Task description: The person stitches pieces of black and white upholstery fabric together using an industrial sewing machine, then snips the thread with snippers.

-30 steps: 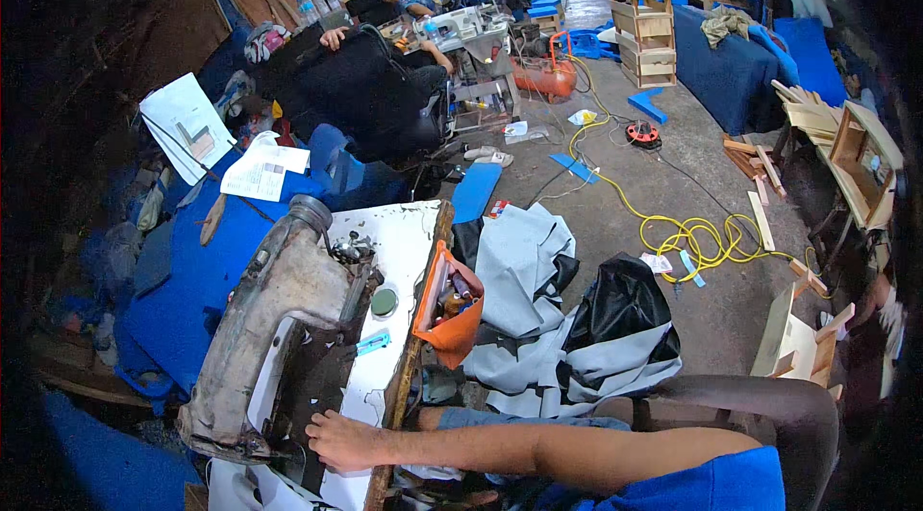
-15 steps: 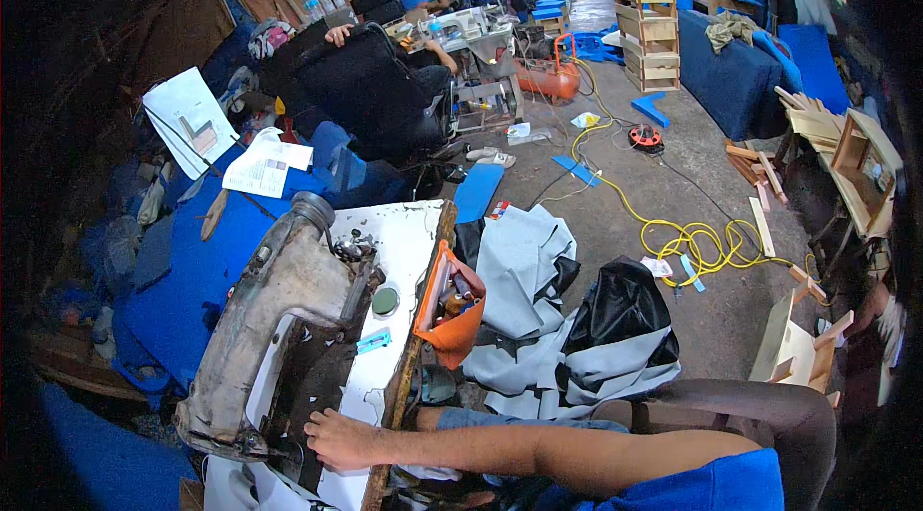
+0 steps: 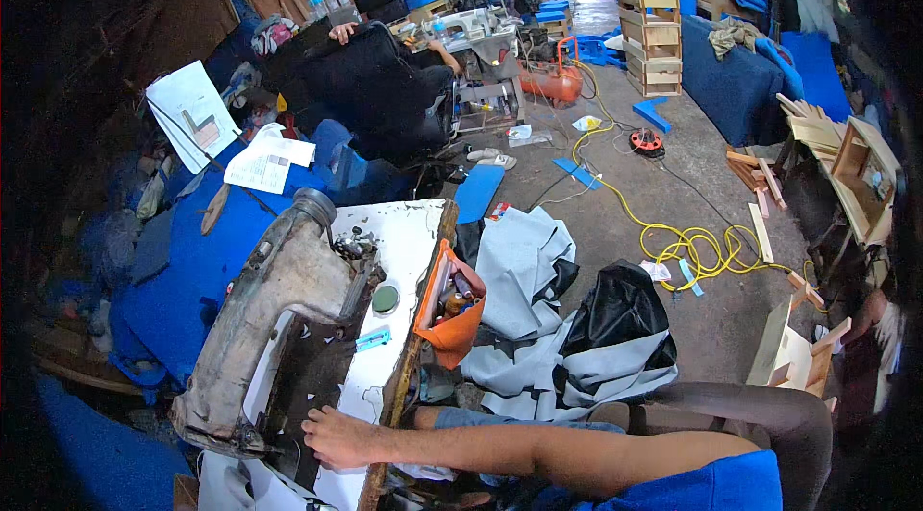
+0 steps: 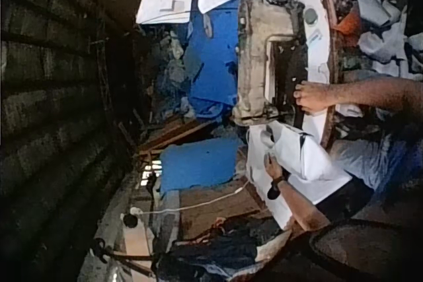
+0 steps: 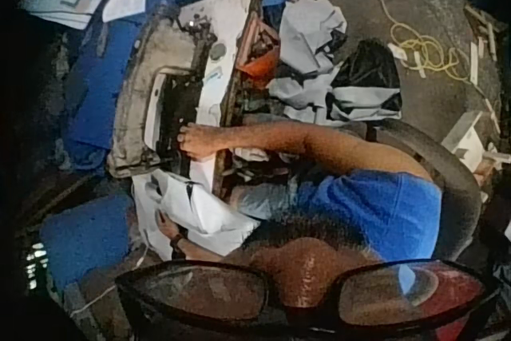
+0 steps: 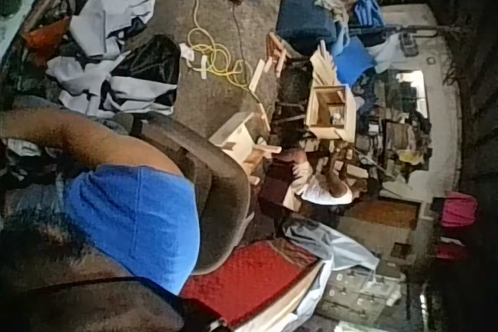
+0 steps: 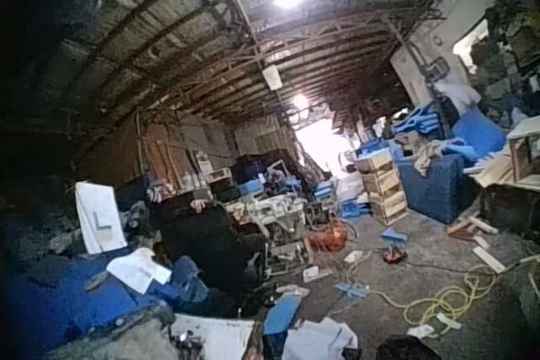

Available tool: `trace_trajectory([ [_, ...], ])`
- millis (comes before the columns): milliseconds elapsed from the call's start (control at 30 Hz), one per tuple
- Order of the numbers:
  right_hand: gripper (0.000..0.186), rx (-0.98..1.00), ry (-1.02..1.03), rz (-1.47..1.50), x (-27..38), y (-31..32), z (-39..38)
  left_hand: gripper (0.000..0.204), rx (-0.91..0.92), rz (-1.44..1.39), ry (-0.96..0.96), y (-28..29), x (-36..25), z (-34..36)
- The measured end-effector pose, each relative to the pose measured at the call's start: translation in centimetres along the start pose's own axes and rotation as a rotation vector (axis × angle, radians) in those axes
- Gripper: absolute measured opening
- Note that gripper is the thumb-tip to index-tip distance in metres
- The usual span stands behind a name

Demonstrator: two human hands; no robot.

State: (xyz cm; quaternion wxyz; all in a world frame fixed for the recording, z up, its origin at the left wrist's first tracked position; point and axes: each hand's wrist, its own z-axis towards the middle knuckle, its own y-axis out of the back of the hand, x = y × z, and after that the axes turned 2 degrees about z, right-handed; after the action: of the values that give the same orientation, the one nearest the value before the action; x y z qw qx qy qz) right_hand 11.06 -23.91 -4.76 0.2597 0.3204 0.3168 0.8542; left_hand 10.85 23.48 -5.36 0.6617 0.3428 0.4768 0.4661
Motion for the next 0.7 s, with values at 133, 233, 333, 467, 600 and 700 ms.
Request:
trace_trajectory([
  [133, 0.023, 0.083, 0.093, 0.017, 2.2, -1.5, 2.6, 0.049, -0.007, 0.127, 0.203, 3.2, 7.9, -3.5],
  [233, 0.018, 0.144, 0.024, 0.201, -4.0, -1.7, 1.0, 0.04, 0.019, 0.156, -0.01, -2.8, 1.2, -0.3],
  [333, 0.019, -0.026, -0.365, 1.07, -4.0, 2.2, -1.4, 0.041, 0.055, -0.111, 0.058, 1.8, -4.6, -0.7],
  [467, 0.013, -0.131, -0.08, 0.504, 2.2, 7.6, -0.9, 0.031, -0.229, -0.009, 0.019, 4.7, -3.0, -5.9],
  [600, 0.01, 0.171, 0.316, 0.646, 11.8, 4.7, 1.5, 0.026, -0.365, -0.182, 0.16, 5.2, -0.5, -11.5],
  [700, 0.013, 0.38, 0.455, 0.6, 16.1, 2.1, 4.0, 0.023, -0.369, -0.164, -0.001, 5.0, -2.5, -10.5],
])
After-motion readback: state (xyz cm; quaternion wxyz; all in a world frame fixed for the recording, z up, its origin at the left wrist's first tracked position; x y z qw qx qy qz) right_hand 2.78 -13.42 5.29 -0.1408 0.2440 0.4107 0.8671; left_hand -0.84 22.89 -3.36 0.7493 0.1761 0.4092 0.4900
